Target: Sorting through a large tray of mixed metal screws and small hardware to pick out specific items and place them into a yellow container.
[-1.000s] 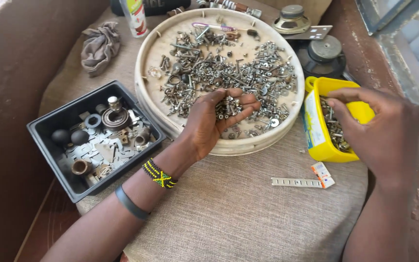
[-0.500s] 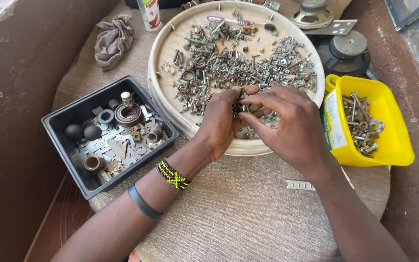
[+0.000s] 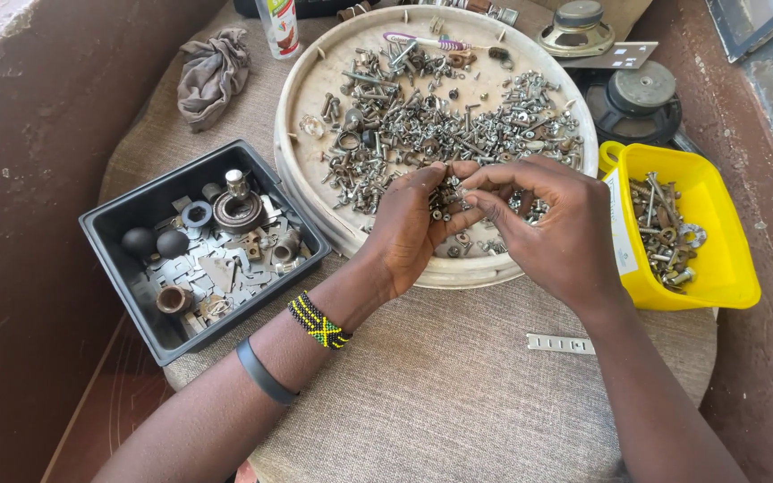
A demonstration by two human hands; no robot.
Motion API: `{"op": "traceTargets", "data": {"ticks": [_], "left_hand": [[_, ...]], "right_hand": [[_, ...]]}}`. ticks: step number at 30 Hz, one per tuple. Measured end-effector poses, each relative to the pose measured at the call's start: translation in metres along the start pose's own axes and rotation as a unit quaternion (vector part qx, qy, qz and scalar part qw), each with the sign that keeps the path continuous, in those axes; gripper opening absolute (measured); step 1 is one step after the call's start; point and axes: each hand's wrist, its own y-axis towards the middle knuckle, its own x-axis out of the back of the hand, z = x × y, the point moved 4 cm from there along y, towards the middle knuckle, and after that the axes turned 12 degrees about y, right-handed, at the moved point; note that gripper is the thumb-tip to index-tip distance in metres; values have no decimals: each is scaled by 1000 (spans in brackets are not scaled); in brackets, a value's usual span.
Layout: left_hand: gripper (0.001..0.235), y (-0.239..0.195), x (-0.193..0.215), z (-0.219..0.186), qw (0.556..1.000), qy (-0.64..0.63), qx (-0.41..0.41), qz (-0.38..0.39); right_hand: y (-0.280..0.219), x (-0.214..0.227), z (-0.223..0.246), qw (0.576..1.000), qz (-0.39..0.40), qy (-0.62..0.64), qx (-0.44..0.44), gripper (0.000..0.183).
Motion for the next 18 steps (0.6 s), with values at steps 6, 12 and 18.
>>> {"op": "traceTargets", "data": {"ticks": [6,12,18], "left_hand": [[28,-16,-8,-15,1000,-21,12,12],[30,-9,-5,-9,1000,-7,4,17],[30,-24,-16,-24,1000,-3,14,11]], "right_hand": [[5,9,9,994,-5,104,-21,15],[-8,27,-5,997,-46,40,-49,14],[-64,87,-18,979,-182,-39,-84,7]]}}
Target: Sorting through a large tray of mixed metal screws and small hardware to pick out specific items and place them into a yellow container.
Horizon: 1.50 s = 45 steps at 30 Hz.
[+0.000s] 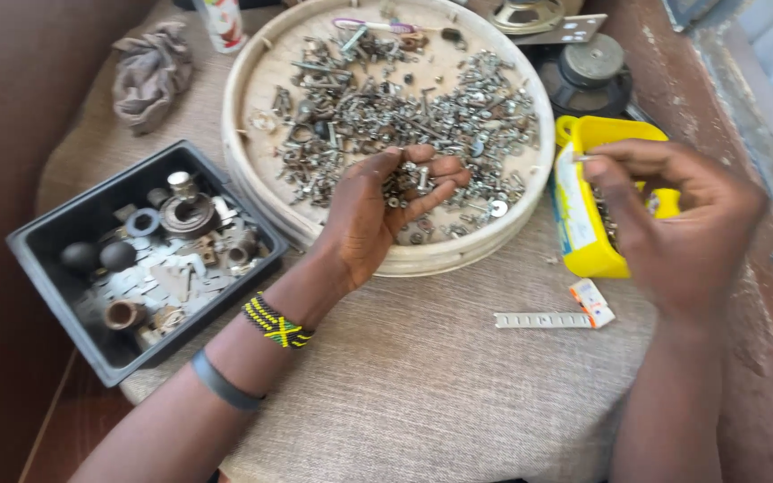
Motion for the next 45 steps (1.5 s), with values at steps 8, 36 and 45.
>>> {"op": "traceTargets", "data": {"ticks": [8,36,45], "left_hand": [[34,-10,-7,-6,999,42,15,0],[30,10,10,11,998,40,-14,36],[32,17,11,17,997,57,-16,50]], "right_hand": [[-26,66,-36,987,22,-153,-41,15],[12,-90,40,944,247,-171,135,47],[16,-98,38,958,231,-105,132,38]]}}
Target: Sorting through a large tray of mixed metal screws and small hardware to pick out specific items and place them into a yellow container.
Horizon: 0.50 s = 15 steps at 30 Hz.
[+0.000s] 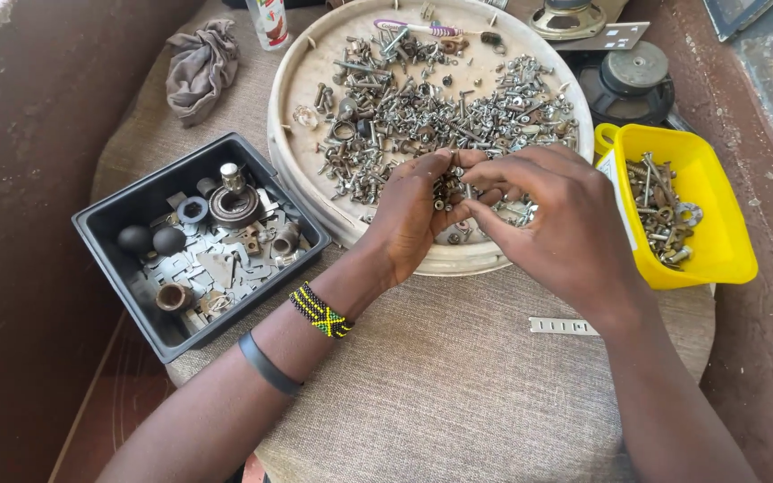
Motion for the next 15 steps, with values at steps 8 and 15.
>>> {"op": "traceTargets", "data": {"ticks": [8,15], "left_hand": [[36,-12,-9,-16,999,-34,17,-8],[36,-22,-14,-27,999,-6,29,-29]], "right_hand": [[-34,59,-6,994,-86,-34,-63,18],[-95,111,-40,969,-139,-25,-204,18]]}}
